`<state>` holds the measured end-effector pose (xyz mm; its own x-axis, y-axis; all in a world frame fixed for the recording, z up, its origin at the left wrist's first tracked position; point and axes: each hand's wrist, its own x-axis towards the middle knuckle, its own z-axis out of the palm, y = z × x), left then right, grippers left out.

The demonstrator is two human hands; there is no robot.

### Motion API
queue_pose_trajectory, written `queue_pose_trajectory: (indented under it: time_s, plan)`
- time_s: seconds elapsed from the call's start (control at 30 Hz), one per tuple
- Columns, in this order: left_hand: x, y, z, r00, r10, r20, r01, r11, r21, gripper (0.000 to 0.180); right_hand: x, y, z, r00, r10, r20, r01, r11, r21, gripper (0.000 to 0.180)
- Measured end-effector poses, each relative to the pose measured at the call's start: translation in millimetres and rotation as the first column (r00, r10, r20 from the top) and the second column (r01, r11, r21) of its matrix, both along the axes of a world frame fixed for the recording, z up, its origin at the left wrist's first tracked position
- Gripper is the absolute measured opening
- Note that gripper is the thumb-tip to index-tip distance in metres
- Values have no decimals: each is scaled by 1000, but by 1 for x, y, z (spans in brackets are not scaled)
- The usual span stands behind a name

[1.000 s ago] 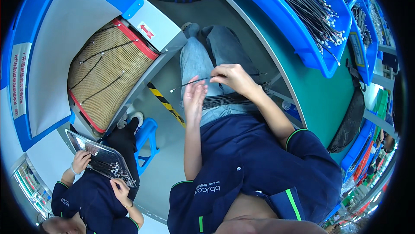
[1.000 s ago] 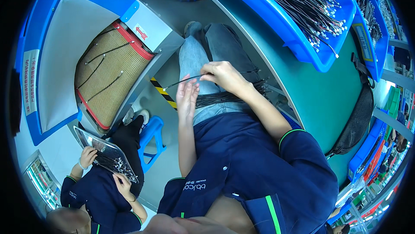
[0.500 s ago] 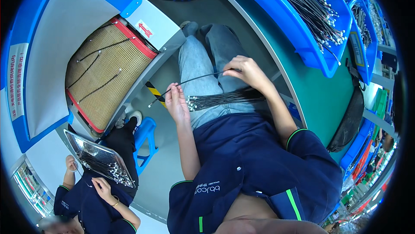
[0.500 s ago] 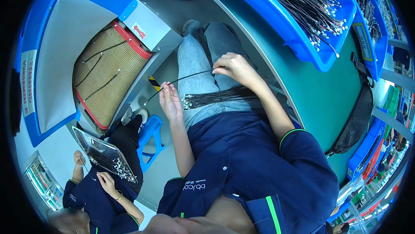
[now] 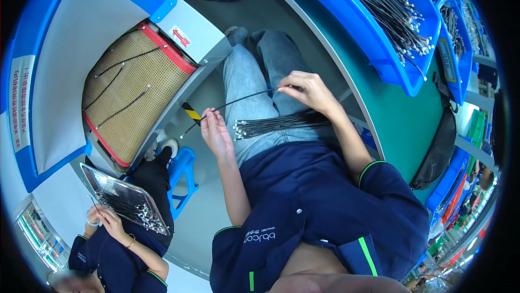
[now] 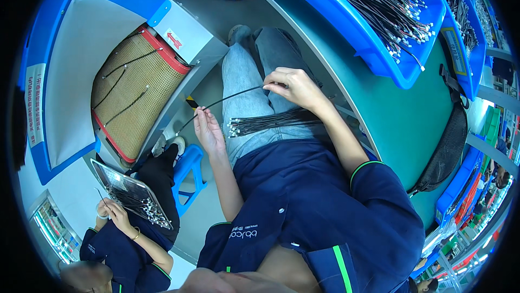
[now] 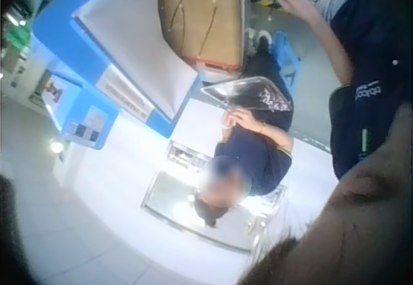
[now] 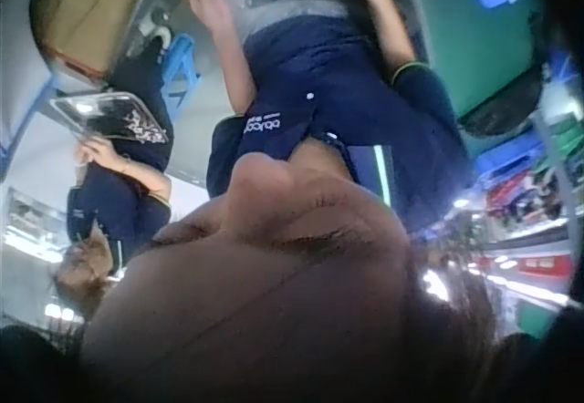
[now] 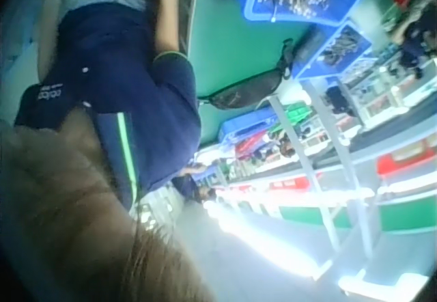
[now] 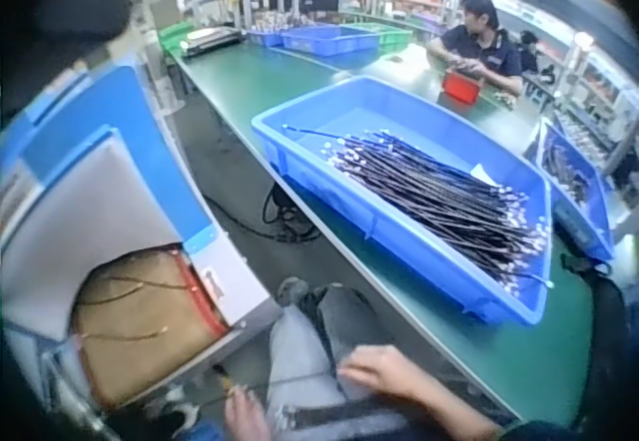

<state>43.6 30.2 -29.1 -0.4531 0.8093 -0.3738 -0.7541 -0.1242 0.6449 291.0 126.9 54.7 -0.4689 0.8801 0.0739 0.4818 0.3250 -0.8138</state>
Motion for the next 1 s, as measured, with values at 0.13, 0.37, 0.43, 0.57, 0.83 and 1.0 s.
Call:
queue_pose_trajectory:
  time_s: [0.13,0.37,0.43,0.57,0.83,1.0]
  plan:
    - [0,0,2,1000,4,-4,-4,1000,8,16,0,-1,-3,1000,2,-19,-1,999,40,9]
    - [0,0,-1,1000,-11,-2,11,999,38,17,1,0,-3,1000,19,5,-19,997,79,9]
    - [0,0,-1,1000,-16,-4,16,999,43,18,2,0,-2,998,36,47,-40,995,92,11]
    - [0,1,0,1000,-18,-3,18,999,49,18,4,2,-9,994,82,66,-91,986,137,9]
    - [-3,0,0,1000,-11,-8,11,999,38,17,5,3,-11,996,92,2,-92,984,154,11]
    - [-1,0,2,1000,0,-2,-1,1000,-9,16,6,4,-12,994,112,15,-113,985,130,11]
